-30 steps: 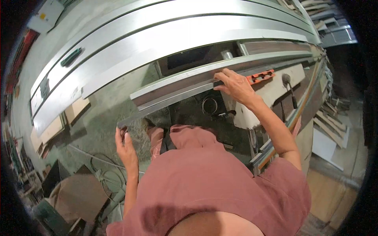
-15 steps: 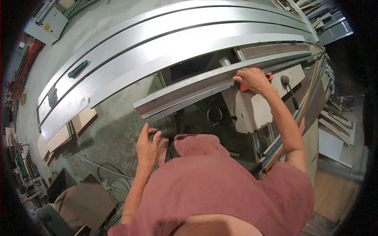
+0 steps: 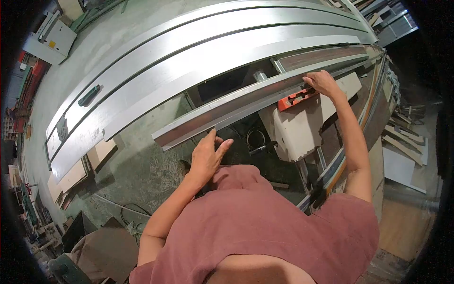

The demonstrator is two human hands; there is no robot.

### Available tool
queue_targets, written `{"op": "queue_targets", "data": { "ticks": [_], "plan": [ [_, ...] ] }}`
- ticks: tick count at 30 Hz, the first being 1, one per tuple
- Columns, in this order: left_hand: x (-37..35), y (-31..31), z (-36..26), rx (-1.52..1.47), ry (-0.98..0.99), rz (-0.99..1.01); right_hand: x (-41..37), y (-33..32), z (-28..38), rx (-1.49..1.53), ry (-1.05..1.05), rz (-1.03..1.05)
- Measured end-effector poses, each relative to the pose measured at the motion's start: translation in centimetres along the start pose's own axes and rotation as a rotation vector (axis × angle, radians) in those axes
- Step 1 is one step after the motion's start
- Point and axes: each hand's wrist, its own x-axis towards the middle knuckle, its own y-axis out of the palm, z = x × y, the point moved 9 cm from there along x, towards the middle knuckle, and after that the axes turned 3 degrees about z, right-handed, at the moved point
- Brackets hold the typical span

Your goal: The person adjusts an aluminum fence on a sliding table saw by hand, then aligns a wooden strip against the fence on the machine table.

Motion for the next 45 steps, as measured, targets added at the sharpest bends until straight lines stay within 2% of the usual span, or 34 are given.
{"op": "queue_targets", "data": {
  "ticks": [4, 6, 8, 9, 12, 13, 19, 22, 24, 28, 36, 40, 42, 43, 45],
  "plan": [
    [1.6, 2.1, -1.7, -0.042, 0.04, 0.076, -0.6, 0.4, -2.9, -0.024, 0.016, 0.057],
    [2.7, 2.7, -2.8, -0.046, 0.08, 0.053, -0.8, 0.2, -4.3, -0.004, 0.026, 0.04],
    [4.2, 3.9, -4.2, 0.015, 0.082, 0.163, -1.0, 0.0, -6.5, 0.012, 0.055, -0.014],
    [4.8, 4.3, -4.7, -0.012, 0.112, 0.158, -1.0, 0.4, -7.5, -0.018, 0.135, 0.088],
    [7.8, 6.2, -6.6, 0.063, 0.139, 0.245, -1.1, 1.1, -11.6, -0.005, 0.117, 0.056],
    [9.0, 6.7, -7.1, 0.074, 0.155, 0.244, -1.0, 1.1, -13.1, 0.025, 0.185, 0.075],
    [12.4, 9.4, -9.7, 0.176, 0.166, 0.399, -1.7, 2.0, -16.6, -0.04, 0.306, 0.085],
    [14.0, 10.0, -11.3, 0.17, 0.216, 0.425, -2.3, 2.3, -17.7, -0.076, 0.349, 0.101],
    [14.9, 10.5, -13.3, 0.17, 0.325, 0.497, -2.8, 1.9, -18.5, -0.011, 0.374, 0.024],
    [17.7, 12.8, -14.5, 0.237, 0.257, 0.603, -3.2, 2.6, -21.7, 0.009, 0.386, -0.004],
    [22.4, 17.4, -16.7, 0.25, 0.212, 0.649, -2.9, 3.2, -26.6, -0.064, 0.556, 0.03],
    [23.9, 19.2, -19.2, 0.256, 0.243, 0.636, -3.0, 4.0, -28.8, -0.049, 0.636, -0.032],
    [24.6, 20.6, -19.5, 0.297, 0.156, 0.705, -3.7, 3.4, -29.1, -0.074, 0.709, -0.151],
    [25.1, 20.9, -20.5, 0.307, 0.234, 0.666, -3.8, 3.7, -29.5, -0.127, 0.695, -0.282],
    [25.6, 21.6, -21.5, 0.32, 0.216, 0.674, -3.6, 3.5, -28.5, -0.095, 0.59, -0.415]
  ]
}}
